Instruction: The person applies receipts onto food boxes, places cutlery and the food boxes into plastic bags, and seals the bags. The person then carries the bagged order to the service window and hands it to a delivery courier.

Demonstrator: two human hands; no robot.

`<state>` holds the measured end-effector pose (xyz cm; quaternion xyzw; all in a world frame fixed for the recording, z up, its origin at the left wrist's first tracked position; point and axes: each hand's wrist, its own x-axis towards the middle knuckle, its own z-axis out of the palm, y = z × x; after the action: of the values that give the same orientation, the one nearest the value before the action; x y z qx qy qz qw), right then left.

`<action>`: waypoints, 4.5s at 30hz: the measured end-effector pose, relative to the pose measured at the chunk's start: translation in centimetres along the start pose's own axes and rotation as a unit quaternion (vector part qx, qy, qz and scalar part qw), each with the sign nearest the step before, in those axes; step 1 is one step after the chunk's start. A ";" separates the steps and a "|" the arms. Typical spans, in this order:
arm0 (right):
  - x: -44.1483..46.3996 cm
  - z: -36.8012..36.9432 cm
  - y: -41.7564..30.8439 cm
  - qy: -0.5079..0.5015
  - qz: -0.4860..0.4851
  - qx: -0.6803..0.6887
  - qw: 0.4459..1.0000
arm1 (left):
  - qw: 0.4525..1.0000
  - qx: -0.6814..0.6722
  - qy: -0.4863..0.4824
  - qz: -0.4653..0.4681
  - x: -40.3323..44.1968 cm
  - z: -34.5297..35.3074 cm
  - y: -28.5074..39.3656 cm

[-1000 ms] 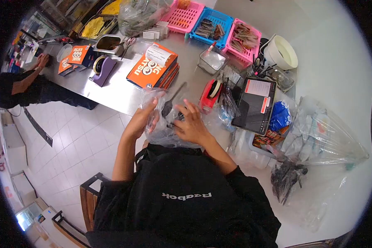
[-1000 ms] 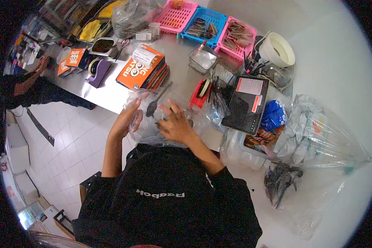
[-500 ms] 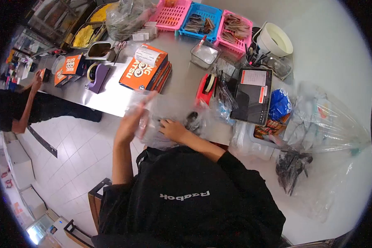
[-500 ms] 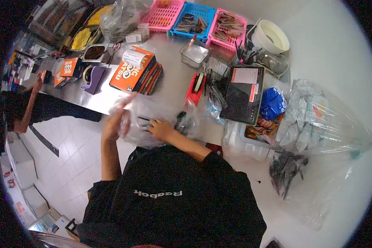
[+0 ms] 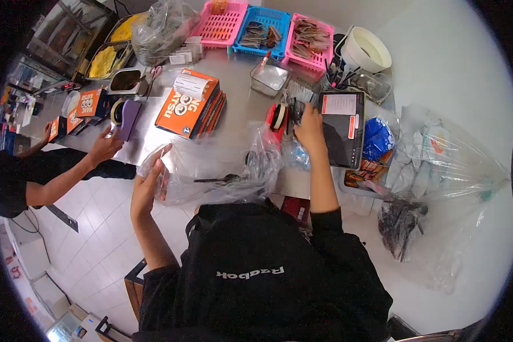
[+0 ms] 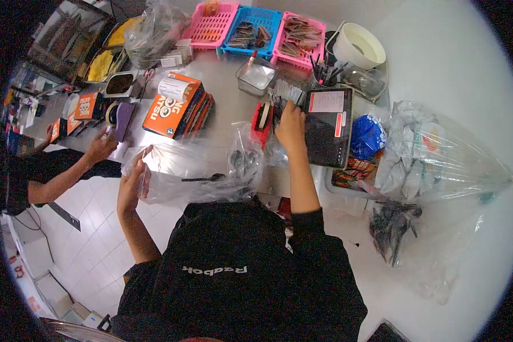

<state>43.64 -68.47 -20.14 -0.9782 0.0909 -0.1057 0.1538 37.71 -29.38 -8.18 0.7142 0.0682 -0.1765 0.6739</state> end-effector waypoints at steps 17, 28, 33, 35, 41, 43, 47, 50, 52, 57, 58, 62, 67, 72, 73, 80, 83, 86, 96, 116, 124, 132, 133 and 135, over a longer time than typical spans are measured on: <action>-2.1 -4.5 2.1 0.084 0.091 0.328 0.937 | 0.997 -0.002 -0.076 0.001 2.0 2.0 0.2; -10.0 -13.3 2.8 0.181 0.169 0.688 0.682 | 0.991 0.063 -0.117 0.003 3.5 5.2 0.3; -17.5 -28.0 4.6 0.543 0.193 0.455 0.679 | 0.986 0.061 -0.152 0.016 4.4 6.9 -0.3; -19.4 -34.0 6.7 0.698 0.064 0.343 0.625 | 0.984 0.048 -0.171 0.008 4.7 7.5 -0.4; -22.2 -42.3 15.9 0.723 0.050 0.122 0.678 | 0.982 0.053 -0.181 0.015 4.1 8.4 -0.2; -23.0 -42.6 18.3 0.690 0.068 0.105 0.713 | 0.981 0.052 -0.185 0.019 4.2 8.3 -0.4; -23.5 -45.5 13.6 0.616 0.008 0.194 0.763 | 0.979 0.056 -0.196 0.018 4.0 8.5 -0.3; -22.9 -47.2 13.3 0.611 0.002 0.257 0.749 | 0.972 0.085 -0.220 0.020 3.3 9.5 0.7; -22.3 -47.7 16.9 0.535 0.058 0.216 0.815 | 0.967 0.095 -0.237 0.022 3.1 10.1 0.9; -21.9 -45.0 19.9 0.310 0.222 0.150 0.912 | 0.961 0.075 -0.266 0.030 3.9 10.3 -0.3; -22.5 -44.5 19.1 0.282 0.237 0.160 0.916 | 0.962 0.070 -0.262 0.028 3.8 10.2 -0.2; -24.7 -45.7 20.2 0.044 0.426 0.114 0.896 | 0.968 0.075 -0.239 0.020 2.8 9.6 -0.1; -24.0 -49.0 18.3 -0.058 0.458 0.098 0.881 | 0.970 0.069 -0.234 0.018 2.5 9.2 -0.5; -22.3 -50.6 19.2 0.260 0.283 0.281 0.879 | 0.964 0.067 -0.256 0.022 2.6 9.6 -0.7; -21.4 -50.4 18.0 0.330 0.238 0.202 0.891 | 0.963 0.066 -0.259 0.023 2.6 9.8 -0.8; -21.0 -46.8 20.5 0.042 0.440 0.164 0.882 | 0.962 0.067 -0.264 0.015 2.5 9.7 -1.6; -24.1 -44.8 21.0 -0.225 0.386 0.010 0.894 | 0.963 0.061 -0.261 0.012 2.3 9.5 -2.0; -28.1 -41.8 22.2 -0.348 0.238 -0.150 0.894 | 0.963 0.062 -0.263 0.006 2.4 9.3 -2.0; -19.5 -39.0 -2.0 0.249 0.110 -0.050 0.961 | 0.969 0.019 -0.245 0.029 2.9 8.0 -0.9; -8.1 10.5 -6.2 -0.298 -0.151 0.036 0.942 | 0.897 0.421 0.080 0.106 2.4 -3.3 -3.0; -10.0 8.3 -10.9 -0.136 -0.414 0.067 0.898 | 0.969 0.234 0.041 -0.073 2.6 -0.6 0.4; -12.2 1.3 -13.9 -0.191 -0.072 0.048 0.978 | 0.986 0.101 0.013 -0.129 3.1 -0.8 -0.2; -12.2 1.5 -13.4 -0.228 -0.004 0.038 0.973 | 0.986 0.087 0.013 -0.140 3.1 -0.9 -0.1; -12.4 2.9 -12.0 -0.297 0.132 0.020 0.946 | 0.987 0.080 -0.012 -0.138 3.0 -1.0 0.2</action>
<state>34.11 -53.84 -21.24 -0.9413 0.1674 0.2087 0.2060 40.75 -28.80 -9.06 0.7471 0.1440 -0.2814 0.5847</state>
